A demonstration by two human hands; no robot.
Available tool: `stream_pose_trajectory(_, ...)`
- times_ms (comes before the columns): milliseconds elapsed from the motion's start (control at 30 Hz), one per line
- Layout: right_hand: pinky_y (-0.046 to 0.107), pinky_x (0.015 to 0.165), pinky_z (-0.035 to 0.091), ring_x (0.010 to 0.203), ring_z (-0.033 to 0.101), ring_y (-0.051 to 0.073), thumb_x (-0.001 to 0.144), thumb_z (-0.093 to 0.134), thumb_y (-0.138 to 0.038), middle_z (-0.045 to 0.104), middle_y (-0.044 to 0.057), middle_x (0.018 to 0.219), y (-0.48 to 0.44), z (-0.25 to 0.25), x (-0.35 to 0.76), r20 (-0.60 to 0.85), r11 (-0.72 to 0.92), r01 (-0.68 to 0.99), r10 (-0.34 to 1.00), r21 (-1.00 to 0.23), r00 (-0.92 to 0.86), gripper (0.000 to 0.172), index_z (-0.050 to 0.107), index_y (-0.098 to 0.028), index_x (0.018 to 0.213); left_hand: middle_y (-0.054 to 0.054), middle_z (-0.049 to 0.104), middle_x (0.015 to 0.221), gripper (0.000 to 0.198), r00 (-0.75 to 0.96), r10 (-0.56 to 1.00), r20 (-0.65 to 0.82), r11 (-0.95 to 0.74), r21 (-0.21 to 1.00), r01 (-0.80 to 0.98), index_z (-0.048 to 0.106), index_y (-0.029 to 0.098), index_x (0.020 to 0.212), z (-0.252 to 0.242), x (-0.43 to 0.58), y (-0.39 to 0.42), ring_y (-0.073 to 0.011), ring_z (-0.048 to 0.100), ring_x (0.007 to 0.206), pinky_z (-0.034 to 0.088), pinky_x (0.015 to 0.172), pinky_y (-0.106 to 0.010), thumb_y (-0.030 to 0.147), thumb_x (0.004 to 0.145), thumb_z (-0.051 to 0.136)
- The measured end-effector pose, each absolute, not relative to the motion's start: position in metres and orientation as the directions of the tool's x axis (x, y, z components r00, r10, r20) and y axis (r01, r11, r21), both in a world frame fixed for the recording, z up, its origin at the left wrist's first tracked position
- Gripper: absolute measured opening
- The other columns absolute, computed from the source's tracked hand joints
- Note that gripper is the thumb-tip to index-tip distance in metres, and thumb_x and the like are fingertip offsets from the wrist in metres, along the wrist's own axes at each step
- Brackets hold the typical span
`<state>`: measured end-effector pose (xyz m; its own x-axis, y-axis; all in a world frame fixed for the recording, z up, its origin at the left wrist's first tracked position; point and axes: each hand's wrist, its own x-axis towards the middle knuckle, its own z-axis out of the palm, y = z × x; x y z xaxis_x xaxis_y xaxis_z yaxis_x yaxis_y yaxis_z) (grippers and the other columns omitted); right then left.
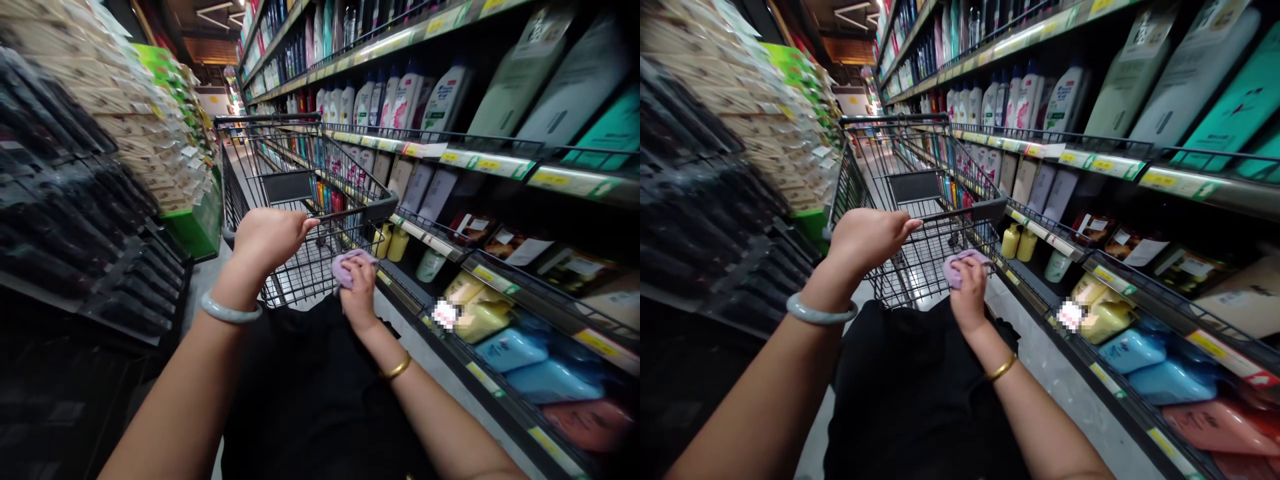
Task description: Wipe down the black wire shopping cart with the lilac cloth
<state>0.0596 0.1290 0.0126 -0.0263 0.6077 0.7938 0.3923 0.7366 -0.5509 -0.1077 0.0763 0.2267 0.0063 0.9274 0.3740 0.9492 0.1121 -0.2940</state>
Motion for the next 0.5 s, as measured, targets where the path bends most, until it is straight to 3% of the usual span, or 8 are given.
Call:
stream_pose_trajectory(67,0.045,0.101,0.053,0.116,0.057,0.026,0.080,0.050,0.002,0.065,0.009,0.122,0.109,0.012,0.038,0.807,0.831,0.310,0.539,-0.462,-0.241,0.050,0.073,-0.025,0.115,-0.015,0.076,0.086,0.076,0.015,0.926,0.378,0.108,-0.302,0.947,0.077,0.020,0.101,0.227,-0.109,0.077,-0.0331,0.074,0.086,0.037,0.067,-0.035,0.064,0.105,0.016)
stream_pose_trajectory(167,0.039,0.099,0.055,0.113,0.060,0.023,0.084,0.054,0.000,0.071,0.003,0.120,0.096,0.013,0.025,0.788,0.878,0.230,0.478,-0.419,-0.389,0.047,0.075,-0.032,0.112,-0.015,0.076,0.087,0.076,0.014,0.925,0.379,0.112,-0.309,0.944,0.077,0.020,0.102,0.227,-0.110,0.076,-0.0326,0.074,0.087,0.037,0.067,-0.034,0.065,0.105,0.016)
stream_pose_trajectory(267,0.044,0.101,0.053,0.112,0.059,0.026,0.082,0.055,-0.001,0.069,0.006,0.116,0.113,0.013,0.045,0.775,0.841,0.267,0.538,-0.470,-0.330,0.045,0.076,-0.029,0.111,-0.014,0.076,0.088,0.075,0.008,0.928,0.373,0.115,-0.306,0.945,0.077,0.020,0.101,0.227,-0.111,0.075,-0.0324,0.074,0.086,0.036,0.067,-0.034,0.065,0.105,0.017)
stream_pose_trajectory(433,0.048,0.101,0.051,0.113,0.058,0.027,0.073,0.054,0.000,0.065,0.009,0.114,0.131,0.014,0.066,0.781,0.717,0.384,0.624,-0.582,0.020,0.045,0.074,-0.023,0.106,-0.013,0.077,0.088,0.072,0.008,0.932,0.364,0.107,-0.295,0.949,0.077,0.022,0.101,0.227,-0.110,0.077,-0.0308,0.074,0.088,0.039,0.069,-0.035,0.064,0.105,0.019)
stream_pose_trajectory(500,0.047,0.104,0.050,0.118,0.058,0.027,0.077,0.054,0.001,0.065,0.010,0.120,0.116,0.016,0.048,0.806,0.757,0.362,0.591,-0.544,-0.025,0.046,0.072,-0.023,0.111,-0.014,0.077,0.088,0.073,0.004,0.933,0.360,0.109,-0.293,0.950,0.077,0.021,0.101,0.227,-0.107,0.077,-0.0316,0.074,0.089,0.040,0.070,-0.035,0.064,0.105,0.019)
